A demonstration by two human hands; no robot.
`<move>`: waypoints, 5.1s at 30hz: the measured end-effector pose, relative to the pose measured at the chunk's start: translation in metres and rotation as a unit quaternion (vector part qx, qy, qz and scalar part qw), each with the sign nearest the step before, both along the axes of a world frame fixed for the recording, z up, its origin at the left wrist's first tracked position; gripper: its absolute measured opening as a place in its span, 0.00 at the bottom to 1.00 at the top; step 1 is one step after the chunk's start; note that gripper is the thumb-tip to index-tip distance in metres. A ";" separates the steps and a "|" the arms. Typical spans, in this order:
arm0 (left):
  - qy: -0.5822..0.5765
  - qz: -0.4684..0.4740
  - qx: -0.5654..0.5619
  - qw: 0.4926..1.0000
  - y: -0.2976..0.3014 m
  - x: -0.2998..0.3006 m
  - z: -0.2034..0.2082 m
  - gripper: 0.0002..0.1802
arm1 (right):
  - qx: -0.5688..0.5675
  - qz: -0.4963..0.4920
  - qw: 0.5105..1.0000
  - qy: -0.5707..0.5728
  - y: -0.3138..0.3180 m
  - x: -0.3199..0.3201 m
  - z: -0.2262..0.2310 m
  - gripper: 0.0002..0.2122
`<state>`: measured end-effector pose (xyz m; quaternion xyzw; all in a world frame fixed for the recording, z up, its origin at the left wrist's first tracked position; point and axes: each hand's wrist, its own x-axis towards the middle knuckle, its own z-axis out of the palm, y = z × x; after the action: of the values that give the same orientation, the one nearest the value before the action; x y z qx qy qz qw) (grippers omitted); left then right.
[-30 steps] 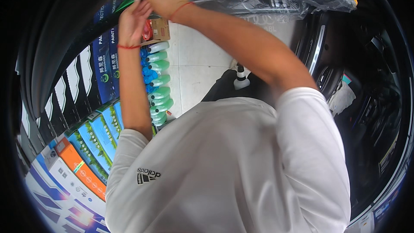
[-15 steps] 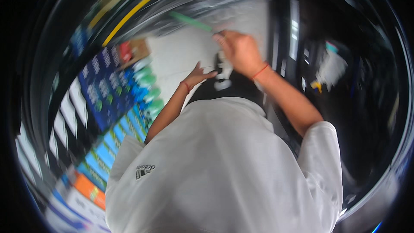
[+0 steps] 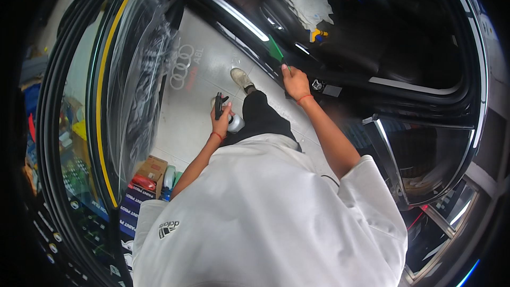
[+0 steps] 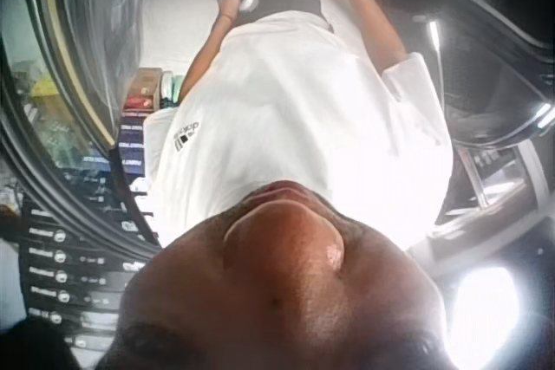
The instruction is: The person applies a transparent protective film to a car door window. They use a squeegee to smooth the film and remove bubbles, a spray bottle to wet the surface, and a cloth to wipe edges and clean the area. The person also uses a green plastic tool to tuck the film into the window frame.
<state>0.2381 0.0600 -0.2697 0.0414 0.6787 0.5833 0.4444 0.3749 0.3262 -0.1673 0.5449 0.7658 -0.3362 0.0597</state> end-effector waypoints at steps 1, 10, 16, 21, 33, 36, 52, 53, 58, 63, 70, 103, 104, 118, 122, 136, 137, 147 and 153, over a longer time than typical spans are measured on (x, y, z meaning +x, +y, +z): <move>0.027 -0.007 0.012 1.000 0.008 -0.008 0.016 0.23 | 0.067 0.002 0.998 -0.002 0.012 0.005 -0.018 0.20; 0.173 0.054 -0.026 0.983 0.045 -0.061 0.074 0.35 | -0.140 -0.171 0.954 0.205 0.171 0.002 -0.142 0.25; 0.217 0.188 -0.095 0.953 0.048 -0.045 0.092 0.29 | -0.508 -0.193 0.772 0.329 0.188 -0.049 -0.116 0.24; 0.374 0.391 -0.055 0.839 0.024 -0.069 0.126 0.23 | -0.413 0.067 0.875 0.243 0.138 -0.108 -0.028 0.16; 0.310 0.419 -0.060 0.851 -0.084 -0.180 0.205 0.15 | 0.323 0.670 0.571 0.347 -0.011 -0.431 0.152 0.11; 0.265 0.386 -0.066 0.881 -0.124 -0.190 0.215 0.12 | 0.461 0.635 0.545 0.297 -0.037 -0.455 0.151 0.12; 0.258 0.363 -0.152 0.882 -0.293 -0.159 0.241 0.11 | 0.492 0.654 0.433 0.378 -0.178 -0.466 0.105 0.11; 0.269 0.383 -0.140 0.872 -0.299 -0.156 0.241 0.11 | 0.485 0.651 0.449 0.374 -0.188 -0.467 0.105 0.12; 0.268 0.367 -0.131 0.881 -0.321 -0.154 0.246 0.10 | 0.439 0.649 0.473 0.404 -0.249 -0.459 0.094 0.09; 0.269 0.394 -0.136 0.868 -0.347 -0.147 0.235 0.09 | 0.385 0.652 0.553 0.349 -0.321 -0.433 0.110 0.13; 0.277 0.405 -0.136 0.861 -0.355 -0.129 0.224 0.08 | 0.405 0.594 0.548 0.427 -0.342 -0.435 0.104 0.15; 0.328 0.596 -0.242 0.692 -0.287 -0.048 0.273 0.07 | -0.034 0.642 0.699 0.313 -0.249 -0.257 0.056 0.20; 0.361 0.619 -0.224 0.660 -0.288 -0.039 0.277 0.07 | -0.054 0.640 0.710 0.290 -0.242 -0.249 0.053 0.20; 0.479 0.571 -0.153 0.649 -0.271 0.046 0.342 0.15 | -0.095 0.562 0.787 0.235 -0.135 -0.191 0.015 0.20; 0.473 0.711 -0.023 0.519 -0.274 0.082 0.343 0.16 | -0.110 0.511 0.828 0.206 -0.090 -0.175 0.002 0.20; 0.530 0.302 -0.098 0.786 -0.161 0.012 0.288 0.13 | -0.055 0.508 0.848 0.139 -0.012 -0.138 0.004 0.22; 0.475 0.395 -0.088 0.782 -0.157 0.011 0.283 0.09 | -0.062 0.503 0.850 0.144 -0.008 -0.138 0.005 0.23; 0.507 0.251 -0.055 0.823 -0.102 -0.064 0.298 0.11 | -0.069 0.316 0.921 0.214 0.023 -0.100 -0.030 0.22; 0.554 0.091 0.013 0.827 -0.029 -0.127 0.295 0.08 | -0.095 0.235 0.935 0.248 -0.018 -0.076 -0.020 0.21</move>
<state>0.1113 0.0313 0.0249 0.3014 0.8041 0.5086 -0.0620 0.2989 0.3078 -0.1878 0.2405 0.8270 -0.5081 -0.0028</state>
